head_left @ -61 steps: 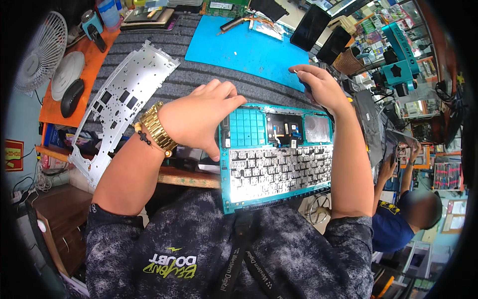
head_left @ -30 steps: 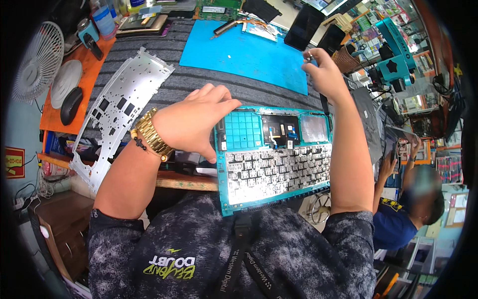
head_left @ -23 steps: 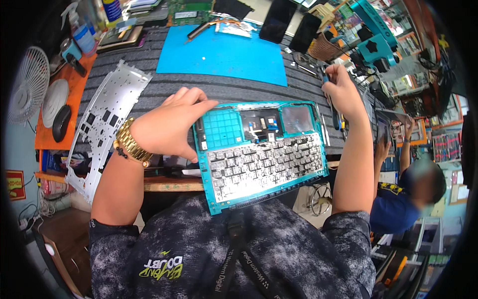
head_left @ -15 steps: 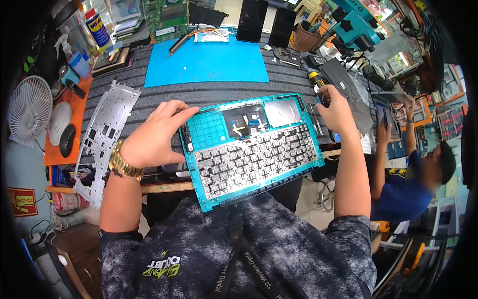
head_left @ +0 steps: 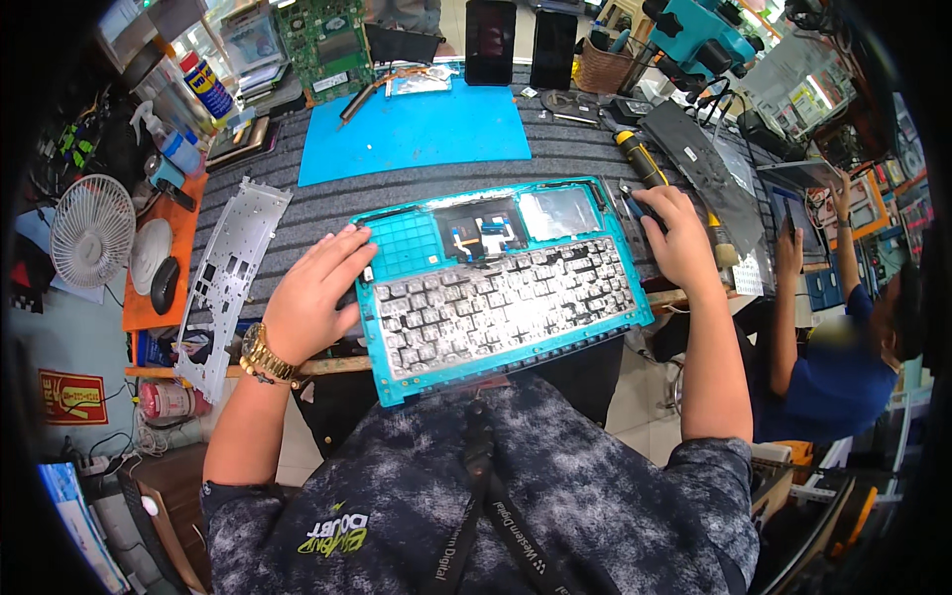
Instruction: The person removes a keyboard from a laptop top-case by peeling back a silver shield and lifting the keyboard out, then brushes the interior with a yellow tool, uses a blue tool to blow air, and places a new keyboard into the assembly.
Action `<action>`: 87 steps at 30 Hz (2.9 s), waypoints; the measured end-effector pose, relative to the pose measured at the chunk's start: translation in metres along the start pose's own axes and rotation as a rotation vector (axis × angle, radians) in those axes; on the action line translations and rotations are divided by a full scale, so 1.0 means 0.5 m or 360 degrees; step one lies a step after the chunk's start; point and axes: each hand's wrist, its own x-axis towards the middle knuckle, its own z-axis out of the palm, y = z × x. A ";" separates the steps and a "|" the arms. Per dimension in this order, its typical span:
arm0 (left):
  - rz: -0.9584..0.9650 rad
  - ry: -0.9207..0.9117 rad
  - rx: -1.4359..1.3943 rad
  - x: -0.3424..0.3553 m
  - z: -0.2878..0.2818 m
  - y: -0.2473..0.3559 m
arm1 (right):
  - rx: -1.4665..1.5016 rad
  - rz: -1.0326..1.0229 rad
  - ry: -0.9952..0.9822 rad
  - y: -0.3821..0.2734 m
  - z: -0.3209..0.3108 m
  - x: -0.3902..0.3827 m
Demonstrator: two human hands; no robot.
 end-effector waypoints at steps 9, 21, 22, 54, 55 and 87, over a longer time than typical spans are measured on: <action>-0.0148 0.0118 -0.0201 0.017 -0.015 -0.072 | -0.0039 -0.0177 -0.0188 -0.042 -0.007 0.000; -0.0419 0.0123 -0.0501 0.025 -0.019 -0.147 | -0.0087 -0.0457 -0.0036 -0.060 0.037 0.083; -0.0421 0.0126 -0.0497 0.024 -0.022 -0.154 | -0.0085 -0.0461 -0.0035 -0.065 0.036 0.091; -0.1220 0.0331 -0.0902 0.184 -0.114 -0.358 | 0.1277 0.0374 -0.0728 -0.096 0.135 0.496; -0.1222 0.0328 -0.0906 0.184 -0.115 -0.360 | 0.1276 0.0379 -0.0731 -0.094 0.134 0.500; -0.0983 0.0606 -0.1237 0.116 -0.111 -0.339 | 0.1221 0.0270 -0.0156 -0.156 0.098 0.377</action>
